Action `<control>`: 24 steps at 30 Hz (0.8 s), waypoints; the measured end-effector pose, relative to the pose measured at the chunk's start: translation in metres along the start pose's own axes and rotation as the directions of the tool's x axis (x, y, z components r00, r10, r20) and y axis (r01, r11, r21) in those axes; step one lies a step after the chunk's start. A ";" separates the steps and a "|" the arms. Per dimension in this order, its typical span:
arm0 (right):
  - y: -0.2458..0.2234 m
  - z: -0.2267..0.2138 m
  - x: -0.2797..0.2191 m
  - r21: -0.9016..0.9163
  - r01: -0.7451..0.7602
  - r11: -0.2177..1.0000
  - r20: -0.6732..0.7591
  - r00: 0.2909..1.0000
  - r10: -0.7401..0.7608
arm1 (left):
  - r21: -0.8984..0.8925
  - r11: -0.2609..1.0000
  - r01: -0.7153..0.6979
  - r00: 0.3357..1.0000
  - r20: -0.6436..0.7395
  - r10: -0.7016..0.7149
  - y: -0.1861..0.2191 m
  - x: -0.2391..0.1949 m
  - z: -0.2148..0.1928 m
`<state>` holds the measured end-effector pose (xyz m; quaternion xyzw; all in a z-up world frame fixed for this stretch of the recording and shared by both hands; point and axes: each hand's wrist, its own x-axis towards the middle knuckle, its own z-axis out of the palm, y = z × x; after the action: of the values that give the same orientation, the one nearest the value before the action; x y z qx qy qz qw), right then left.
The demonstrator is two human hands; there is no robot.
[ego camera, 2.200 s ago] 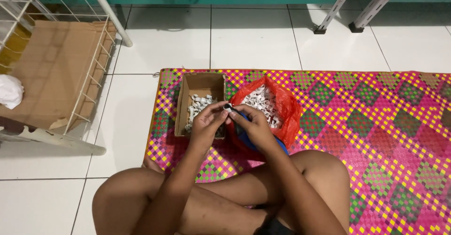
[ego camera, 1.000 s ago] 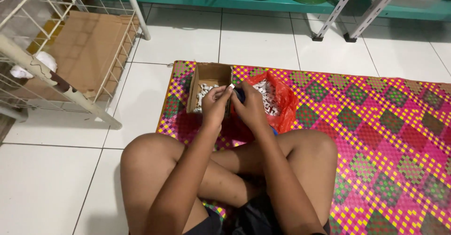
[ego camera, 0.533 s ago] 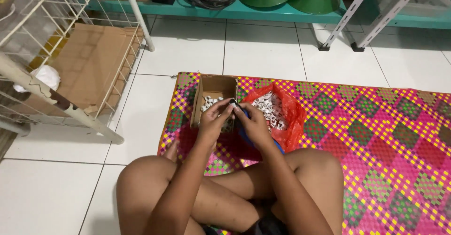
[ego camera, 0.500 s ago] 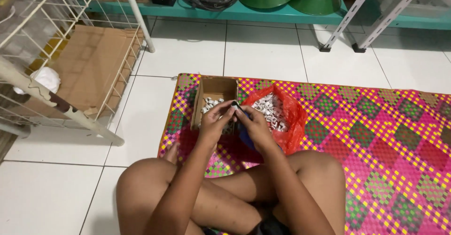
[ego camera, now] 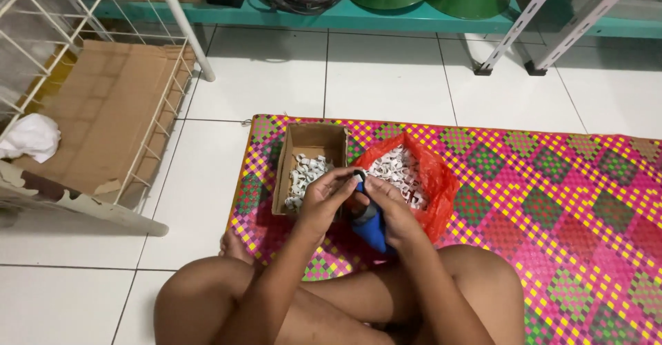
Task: The person sits on a mat and repeatedly picks small white plastic parts from a cardboard box. They insert each part into a blue and black fabric pouch, then place the pouch into a red plastic bag. The process is repeated for several parts.
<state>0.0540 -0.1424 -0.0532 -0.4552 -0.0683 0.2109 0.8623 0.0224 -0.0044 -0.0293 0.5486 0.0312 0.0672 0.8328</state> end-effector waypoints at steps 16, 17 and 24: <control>-0.018 0.009 0.010 -0.882 0.436 -0.179 0.439 0.623 -0.648 | 0.045 0.999 0.009 0.969 -0.246 0.002 -0.002 0.004 0.003; -0.017 0.009 0.010 -0.872 0.451 -0.190 0.456 0.607 -0.651 | 0.039 0.999 0.012 0.967 -0.256 -0.001 -0.002 0.004 0.005; -0.021 0.026 0.002 -0.906 0.412 0.100 0.264 0.732 -0.629 | -0.008 1.000 0.014 0.970 -0.243 -0.016 0.004 0.001 0.008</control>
<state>0.0543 -0.1323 -0.0215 -0.8222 -0.2496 -0.2321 0.4558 0.0237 -0.0096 -0.0222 0.5334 0.1369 0.1278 0.8249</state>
